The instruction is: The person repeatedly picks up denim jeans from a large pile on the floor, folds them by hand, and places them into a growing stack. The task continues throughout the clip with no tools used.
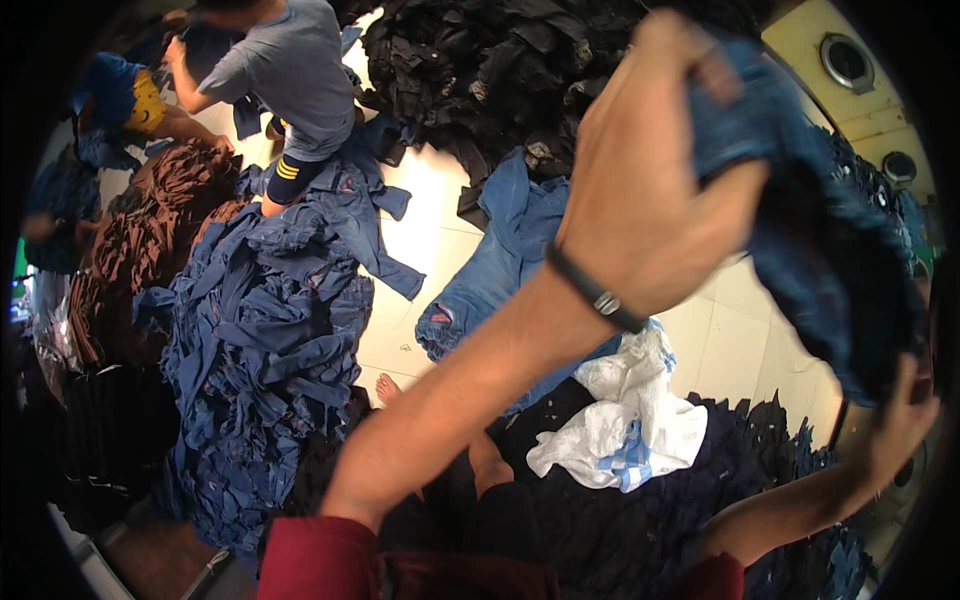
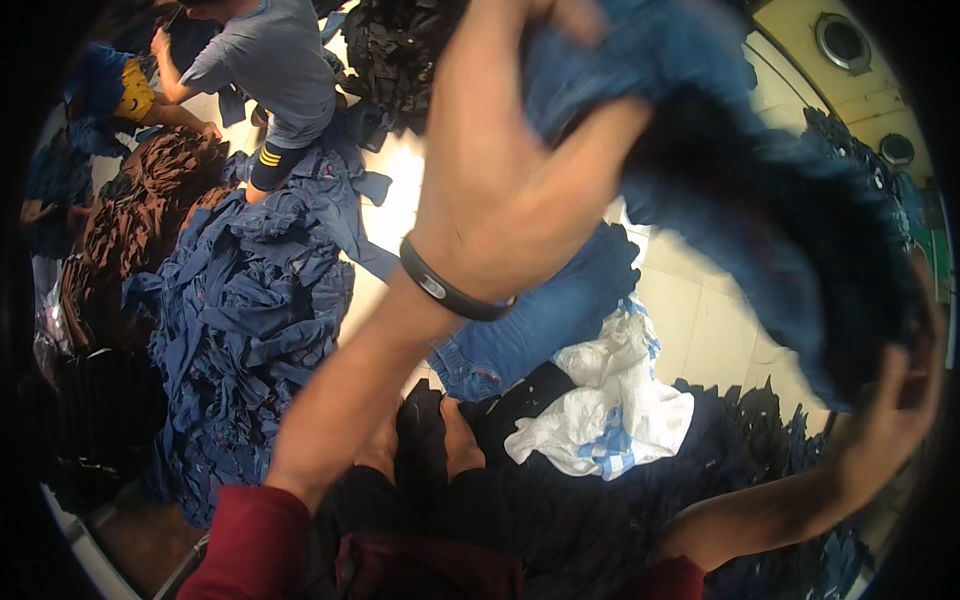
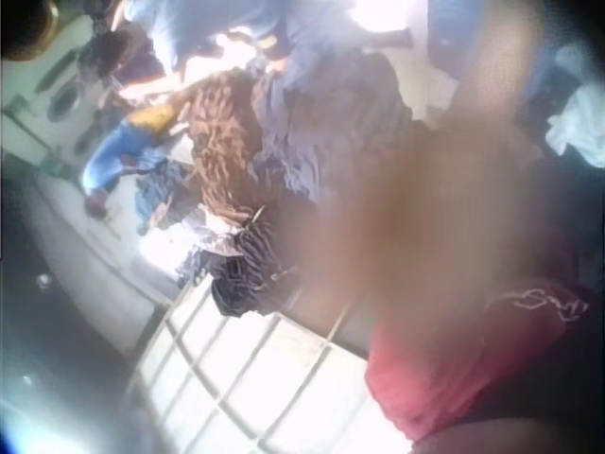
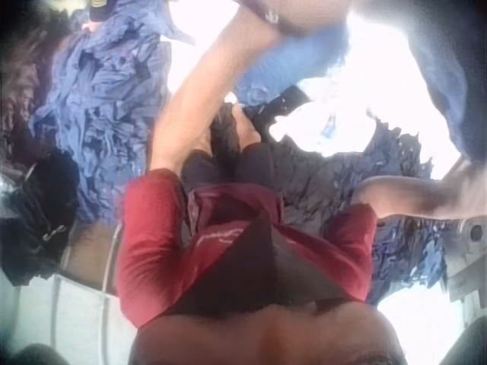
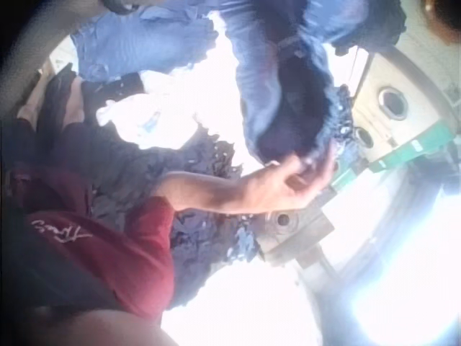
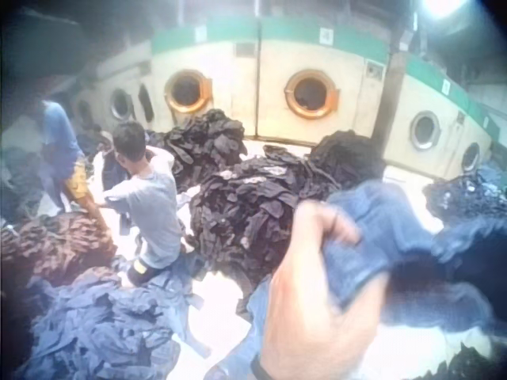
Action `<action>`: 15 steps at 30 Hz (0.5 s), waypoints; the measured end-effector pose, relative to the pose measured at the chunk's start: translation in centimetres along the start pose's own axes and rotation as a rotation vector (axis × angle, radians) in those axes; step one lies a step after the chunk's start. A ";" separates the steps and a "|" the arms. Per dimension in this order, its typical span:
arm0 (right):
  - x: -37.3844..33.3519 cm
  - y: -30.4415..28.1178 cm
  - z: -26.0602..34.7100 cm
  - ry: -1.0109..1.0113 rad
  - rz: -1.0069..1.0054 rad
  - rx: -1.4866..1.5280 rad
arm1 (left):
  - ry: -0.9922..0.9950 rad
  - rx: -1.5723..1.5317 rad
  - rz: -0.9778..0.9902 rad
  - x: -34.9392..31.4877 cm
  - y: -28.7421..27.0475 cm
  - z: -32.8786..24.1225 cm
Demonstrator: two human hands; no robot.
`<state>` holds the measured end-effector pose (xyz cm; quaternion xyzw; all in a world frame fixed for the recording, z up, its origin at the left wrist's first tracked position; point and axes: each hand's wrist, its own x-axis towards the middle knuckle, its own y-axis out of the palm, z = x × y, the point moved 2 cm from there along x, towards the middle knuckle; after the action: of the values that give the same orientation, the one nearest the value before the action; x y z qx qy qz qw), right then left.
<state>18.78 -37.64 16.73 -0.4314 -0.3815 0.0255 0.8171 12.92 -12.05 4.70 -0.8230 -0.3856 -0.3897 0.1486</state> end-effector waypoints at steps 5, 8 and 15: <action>-15.7 11.0 -3.8 0.098 0.406 -0.014 | -0.935 0.323 0.107 -19.1 -5.7 6.6; -29.9 22.2 -4.5 0.174 0.597 0.205 | -1.236 0.710 0.249 -33.7 -11.4 12.5; -50.0 31.7 0.6 0.089 1.196 0.313 | -1.752 0.856 0.499 -50.9 -25.2 15.0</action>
<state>-7.87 -35.95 -36.11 -0.4464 -0.0307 0.5166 0.7300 -18.36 -13.64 -44.96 -0.7542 -0.2831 0.5665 0.1733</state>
